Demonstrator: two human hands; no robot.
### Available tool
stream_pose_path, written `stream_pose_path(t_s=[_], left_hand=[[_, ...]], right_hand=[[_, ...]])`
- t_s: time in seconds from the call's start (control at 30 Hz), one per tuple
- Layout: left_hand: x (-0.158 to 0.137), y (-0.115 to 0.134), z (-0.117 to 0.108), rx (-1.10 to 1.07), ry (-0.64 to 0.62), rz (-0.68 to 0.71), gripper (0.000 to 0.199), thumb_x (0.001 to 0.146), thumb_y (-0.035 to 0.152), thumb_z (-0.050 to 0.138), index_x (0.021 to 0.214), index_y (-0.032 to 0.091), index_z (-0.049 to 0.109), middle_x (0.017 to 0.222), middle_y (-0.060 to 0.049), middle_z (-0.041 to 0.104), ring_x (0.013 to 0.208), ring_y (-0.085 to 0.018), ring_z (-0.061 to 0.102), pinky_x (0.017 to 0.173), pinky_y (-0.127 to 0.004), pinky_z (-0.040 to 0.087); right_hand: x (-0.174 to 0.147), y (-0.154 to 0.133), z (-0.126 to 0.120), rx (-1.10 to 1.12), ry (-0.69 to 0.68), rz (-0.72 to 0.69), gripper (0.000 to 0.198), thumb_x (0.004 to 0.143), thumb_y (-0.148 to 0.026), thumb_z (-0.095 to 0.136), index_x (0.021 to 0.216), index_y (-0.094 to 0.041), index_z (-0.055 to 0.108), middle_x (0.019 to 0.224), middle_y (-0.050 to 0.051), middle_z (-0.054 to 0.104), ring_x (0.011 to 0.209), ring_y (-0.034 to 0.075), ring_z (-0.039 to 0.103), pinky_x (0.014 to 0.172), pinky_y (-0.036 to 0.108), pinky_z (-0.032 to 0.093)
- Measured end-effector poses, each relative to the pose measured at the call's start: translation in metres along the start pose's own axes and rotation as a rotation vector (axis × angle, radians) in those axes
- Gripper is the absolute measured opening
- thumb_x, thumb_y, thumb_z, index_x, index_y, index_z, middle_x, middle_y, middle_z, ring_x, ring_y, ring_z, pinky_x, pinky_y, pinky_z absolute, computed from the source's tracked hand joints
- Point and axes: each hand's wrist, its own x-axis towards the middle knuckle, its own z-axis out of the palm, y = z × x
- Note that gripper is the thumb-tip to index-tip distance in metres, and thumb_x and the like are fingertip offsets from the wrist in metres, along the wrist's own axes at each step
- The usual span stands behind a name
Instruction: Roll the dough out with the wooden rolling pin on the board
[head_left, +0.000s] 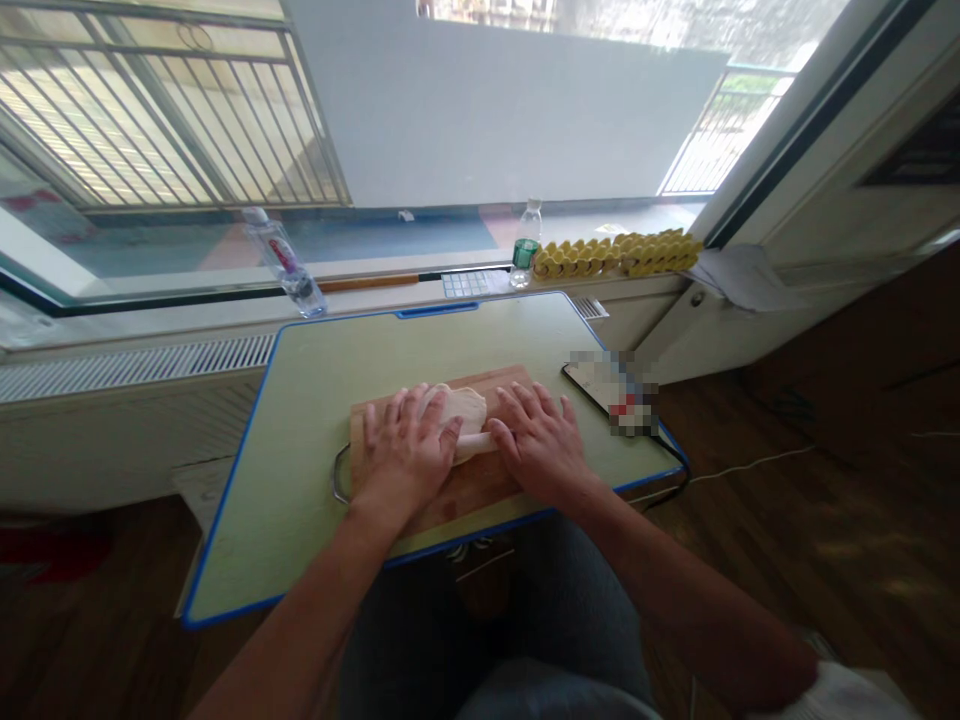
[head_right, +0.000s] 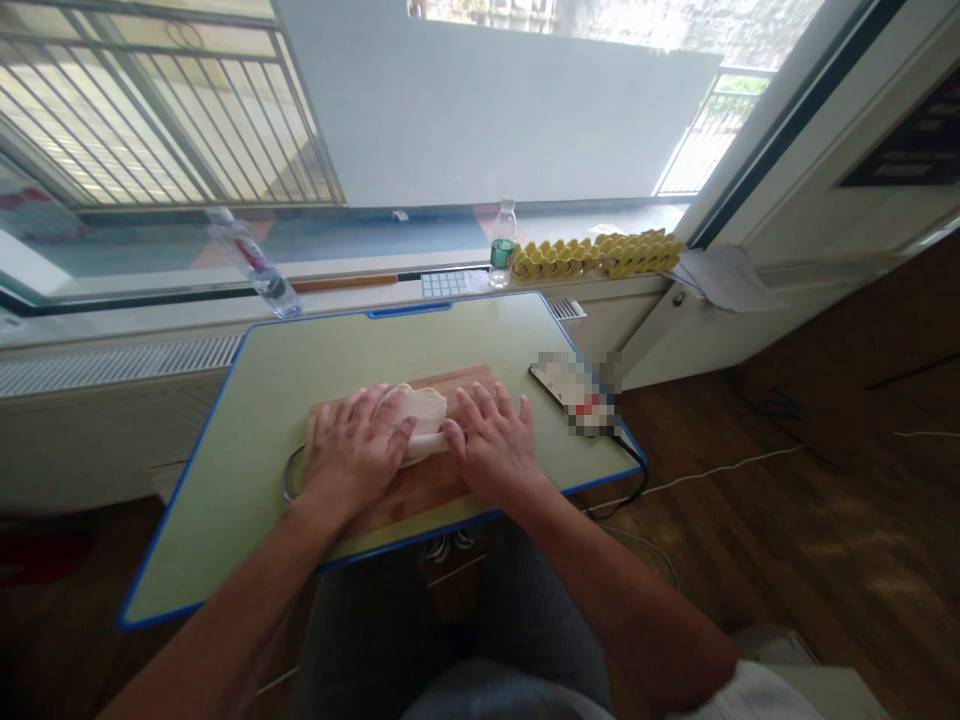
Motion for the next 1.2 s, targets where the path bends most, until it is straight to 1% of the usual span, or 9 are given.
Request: stream_pose_path(t_s=[0.23, 0.33, 0.43, 0.53, 0.7, 0.8, 1.03, 1.1, 1.2], left_hand=[[0.063, -0.014, 0.007, -0.07, -0.076, -0.029, 0.065, 0.108, 0.056, 0.021, 0.16, 0.028, 0.047, 0.168, -0.012, 0.044, 0.154, -0.033, 0.039, 0.124, -0.068, 0.029], [0.076, -0.017, 0.007, -0.091, -0.096, -0.029, 0.065, 0.107, 0.055, 0.022, 0.16, 0.025, 0.047, 0.169, -0.013, 0.043, 0.153, -0.033, 0.04, 0.123, -0.068, 0.03], [0.065, -0.014, 0.007, -0.114, -0.091, -0.034, 0.064, 0.108, 0.055, 0.022, 0.158, 0.026, 0.048, 0.168, -0.013, 0.045, 0.153, -0.033, 0.04, 0.124, -0.067, 0.03], [0.038, -0.007, 0.007, -0.103, -0.046, -0.016, 0.063, 0.108, 0.055, 0.024, 0.158, 0.026, 0.05, 0.167, -0.013, 0.046, 0.152, -0.034, 0.041, 0.125, -0.066, 0.028], [0.009, 0.0, 0.005, -0.046, 0.003, 0.018, 0.063, 0.108, 0.055, 0.024, 0.158, 0.026, 0.051, 0.166, -0.012, 0.048, 0.152, -0.035, 0.041, 0.126, -0.066, 0.026], [0.022, -0.003, 0.007, -0.057, -0.006, 0.019, 0.063, 0.108, 0.055, 0.024, 0.157, 0.027, 0.051, 0.167, -0.012, 0.047, 0.152, -0.034, 0.04, 0.126, -0.067, 0.027], [0.081, -0.018, 0.009, -0.131, -0.083, -0.04, 0.064, 0.107, 0.055, 0.025, 0.159, 0.025, 0.048, 0.168, -0.012, 0.044, 0.153, -0.033, 0.04, 0.124, -0.065, 0.031], [0.083, -0.019, 0.01, -0.145, -0.086, -0.043, 0.065, 0.107, 0.055, 0.025, 0.158, 0.025, 0.048, 0.168, -0.012, 0.044, 0.153, -0.032, 0.041, 0.124, -0.063, 0.032], [0.065, -0.015, 0.012, -0.159, -0.065, -0.034, 0.065, 0.107, 0.057, 0.024, 0.157, 0.025, 0.051, 0.166, -0.011, 0.047, 0.151, -0.033, 0.043, 0.125, -0.062, 0.032]], right_hand=[[0.057, 0.003, 0.003, 0.002, -0.013, 0.057, 0.065, 0.107, -0.058, 0.036, 0.164, -0.027, 0.042, 0.17, 0.006, 0.043, 0.156, 0.036, 0.034, 0.126, 0.063, 0.022], [0.072, 0.005, 0.004, 0.012, -0.04, 0.067, 0.07, 0.106, -0.062, 0.038, 0.165, -0.026, 0.039, 0.171, 0.007, 0.04, 0.157, 0.037, 0.032, 0.126, 0.064, 0.022], [0.065, 0.005, 0.004, 0.002, -0.03, 0.052, 0.066, 0.106, -0.059, 0.037, 0.164, -0.026, 0.042, 0.17, 0.007, 0.043, 0.156, 0.037, 0.034, 0.125, 0.064, 0.023], [0.041, 0.004, 0.004, -0.009, 0.022, 0.007, 0.06, 0.108, -0.052, 0.035, 0.161, -0.027, 0.046, 0.168, 0.006, 0.046, 0.155, 0.034, 0.036, 0.126, 0.062, 0.023], [0.013, 0.003, 0.004, -0.006, 0.026, -0.016, 0.059, 0.11, -0.054, 0.032, 0.161, -0.029, 0.047, 0.168, 0.004, 0.046, 0.156, 0.032, 0.034, 0.127, 0.06, 0.022], [0.024, 0.003, 0.005, -0.013, 0.028, 0.001, 0.059, 0.109, -0.054, 0.032, 0.161, -0.029, 0.046, 0.168, 0.004, 0.045, 0.156, 0.031, 0.035, 0.126, 0.061, 0.022], [0.078, 0.005, 0.005, 0.018, -0.045, 0.075, 0.072, 0.104, -0.066, 0.036, 0.164, -0.026, 0.041, 0.171, 0.008, 0.041, 0.156, 0.039, 0.032, 0.124, 0.066, 0.024], [0.08, 0.005, 0.004, 0.02, -0.052, 0.082, 0.073, 0.104, -0.066, 0.036, 0.164, -0.026, 0.041, 0.17, 0.009, 0.041, 0.156, 0.039, 0.032, 0.124, 0.066, 0.024], [0.065, 0.004, 0.004, 0.001, -0.032, 0.059, 0.066, 0.106, -0.061, 0.036, 0.162, -0.027, 0.045, 0.169, 0.007, 0.044, 0.155, 0.038, 0.035, 0.125, 0.066, 0.024]])
